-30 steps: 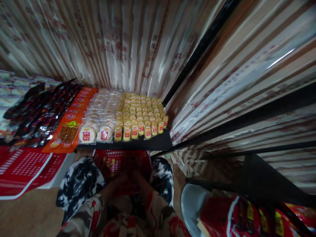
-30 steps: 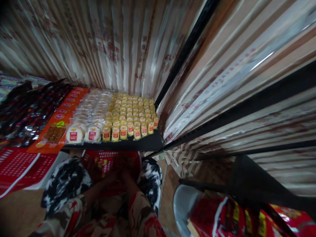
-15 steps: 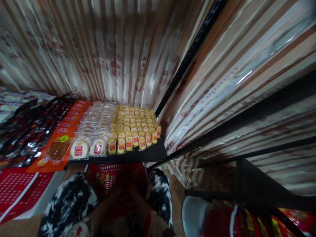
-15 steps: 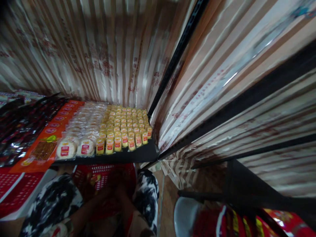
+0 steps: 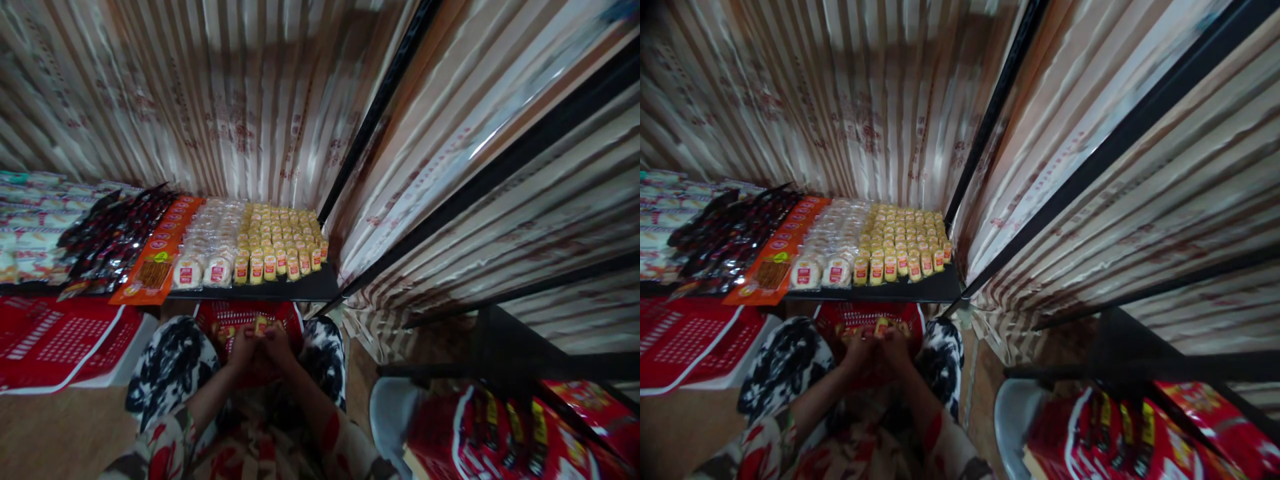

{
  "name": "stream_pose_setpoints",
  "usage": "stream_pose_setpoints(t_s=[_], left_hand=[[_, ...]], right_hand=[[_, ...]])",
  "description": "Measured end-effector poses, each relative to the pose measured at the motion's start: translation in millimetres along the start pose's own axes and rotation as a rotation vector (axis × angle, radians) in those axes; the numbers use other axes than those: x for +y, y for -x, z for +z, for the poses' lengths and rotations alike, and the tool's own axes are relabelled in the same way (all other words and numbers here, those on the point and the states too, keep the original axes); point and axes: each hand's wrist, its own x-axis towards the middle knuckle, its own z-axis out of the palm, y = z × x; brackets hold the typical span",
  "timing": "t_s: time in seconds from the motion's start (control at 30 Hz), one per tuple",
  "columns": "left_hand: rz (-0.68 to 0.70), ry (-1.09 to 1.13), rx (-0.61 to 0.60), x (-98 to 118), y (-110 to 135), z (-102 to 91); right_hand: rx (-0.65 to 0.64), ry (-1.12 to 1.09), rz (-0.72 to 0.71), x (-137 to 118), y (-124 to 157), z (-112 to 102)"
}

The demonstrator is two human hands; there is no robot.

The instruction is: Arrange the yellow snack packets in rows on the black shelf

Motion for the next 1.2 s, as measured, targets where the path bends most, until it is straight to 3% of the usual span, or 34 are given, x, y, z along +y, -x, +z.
stream_pose_setpoints(t_s=[0.2,0.37,0.43,0.6,0.8,0.93,1.2], left_hand=[[0.116,0.025,0.022,23,17,-1.3],[0.161,-0.033,-0.009,36,28,-6.7],[0.170,-0.061,-0.008,42,30,-9.4],[0.216,-0.068,-0.072,56,26,-16.8],[0.208,-0.162,-0.260,71,11,-24.0],[0.267,-0.258,-0.387,83,3,-22.1],[0.333,-0.276,-0.426,105,4,3.4]], right_hand=[[0.145,-0.270,0.095,-14,5,-2],[0.083,-0.357,0.077,-27,11,-11],[0.071,-0.288,0.011,-34,17,-18],[0.254,0.179,-0.257,-53,31,-47],[0.033,0.482,-0.533,-71,38,-76],[-0.038,0.549,-0.603,-80,42,-86],[0.006,0.573,-0.597,-77,40,-101]])
